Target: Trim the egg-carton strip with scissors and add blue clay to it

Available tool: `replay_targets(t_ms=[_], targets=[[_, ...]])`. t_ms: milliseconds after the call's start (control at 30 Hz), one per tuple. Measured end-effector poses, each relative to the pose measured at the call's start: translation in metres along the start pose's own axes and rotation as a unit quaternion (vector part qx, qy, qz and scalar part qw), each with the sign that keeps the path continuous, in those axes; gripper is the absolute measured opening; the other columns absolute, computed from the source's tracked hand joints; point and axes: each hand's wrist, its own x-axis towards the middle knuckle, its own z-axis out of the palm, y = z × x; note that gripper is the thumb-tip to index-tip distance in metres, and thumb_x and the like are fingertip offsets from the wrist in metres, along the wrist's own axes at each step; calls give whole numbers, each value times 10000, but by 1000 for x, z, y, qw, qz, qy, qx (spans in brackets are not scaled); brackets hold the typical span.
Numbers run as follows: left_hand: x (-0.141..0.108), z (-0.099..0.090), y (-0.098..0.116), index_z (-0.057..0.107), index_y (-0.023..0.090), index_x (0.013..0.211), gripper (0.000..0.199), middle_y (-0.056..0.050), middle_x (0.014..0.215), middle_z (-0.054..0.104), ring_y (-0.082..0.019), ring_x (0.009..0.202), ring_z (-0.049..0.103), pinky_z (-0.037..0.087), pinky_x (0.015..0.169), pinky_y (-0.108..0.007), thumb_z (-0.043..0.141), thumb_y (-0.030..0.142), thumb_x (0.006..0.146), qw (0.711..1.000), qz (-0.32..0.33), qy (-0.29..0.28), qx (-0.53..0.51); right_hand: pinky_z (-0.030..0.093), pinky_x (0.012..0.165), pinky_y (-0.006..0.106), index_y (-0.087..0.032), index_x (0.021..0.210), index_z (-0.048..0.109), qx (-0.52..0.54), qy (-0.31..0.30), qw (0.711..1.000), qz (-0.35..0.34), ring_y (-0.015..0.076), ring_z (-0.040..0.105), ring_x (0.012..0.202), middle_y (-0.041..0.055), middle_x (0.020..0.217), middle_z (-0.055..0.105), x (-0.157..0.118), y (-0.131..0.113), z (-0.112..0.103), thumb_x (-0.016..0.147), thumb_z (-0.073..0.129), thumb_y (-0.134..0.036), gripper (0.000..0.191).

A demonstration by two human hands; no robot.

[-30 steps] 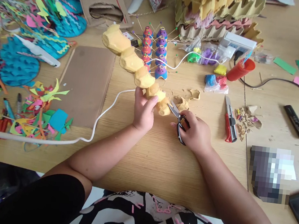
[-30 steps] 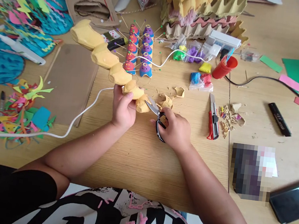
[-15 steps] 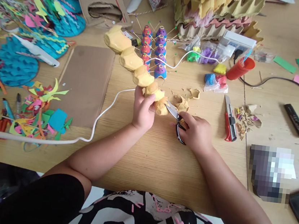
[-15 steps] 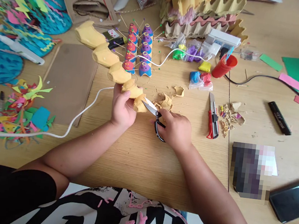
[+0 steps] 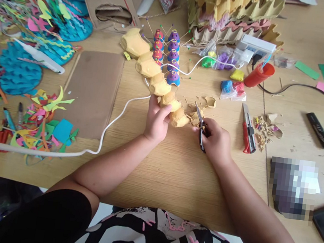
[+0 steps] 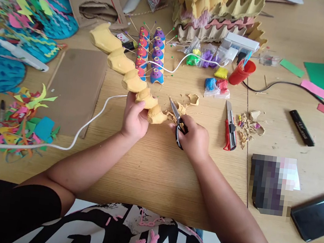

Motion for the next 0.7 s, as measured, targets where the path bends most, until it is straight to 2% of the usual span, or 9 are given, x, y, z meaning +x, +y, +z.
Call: replay_targets(t_ms=[133,233,300,400,500,700], targets=[[-2,0,0,625,351,1243,529,-6,1175,691,-212,1099,681,562,959,-331,849,502,789,999,-18,-38,1,403,617,298,-242,1068,728,58,-31,998,6,201,624,645,42,768,736,0,-2,-1,947,641,-753,533],[-3,1,0,646,348,1216,496,-13,1198,709,-219,1124,675,557,1008,-348,866,492,796,997,-16,-77,0,388,615,302,-246,1091,723,34,-49,998,-10,209,622,645,35,743,721,-2,-5,-2,951,651,-710,489],[-3,1,0,641,351,1277,571,-18,1225,716,-229,1153,688,551,1045,-364,881,507,782,995,-17,-95,6,389,624,305,-245,1104,731,13,-51,998,-23,216,630,653,35,734,719,-3,-7,-2,954,651,-664,452],[-2,0,0,608,338,1391,734,-33,1242,722,-247,1179,705,548,1061,-368,898,547,750,995,-18,-99,14,407,641,306,-238,1152,742,-5,-49,998,-36,219,644,663,38,757,738,-4,-7,-1,945,656,-543,378],[-1,0,-1,595,342,1435,792,-43,1266,722,-255,1195,701,552,1068,-367,903,560,739,995,-19,-99,20,414,648,307,-241,1176,750,-27,-47,998,-36,226,663,679,38,768,754,-4,-6,0,917,659,-452,346],[-1,-2,-2,582,349,1462,818,-59,1311,709,-293,1286,679,542,1125,-415,902,600,753,994,-17,-100,27,420,646,309,-240,1159,770,-33,-35,998,-33,234,676,678,42,748,757,-4,-6,2,906,663,-471,359]])
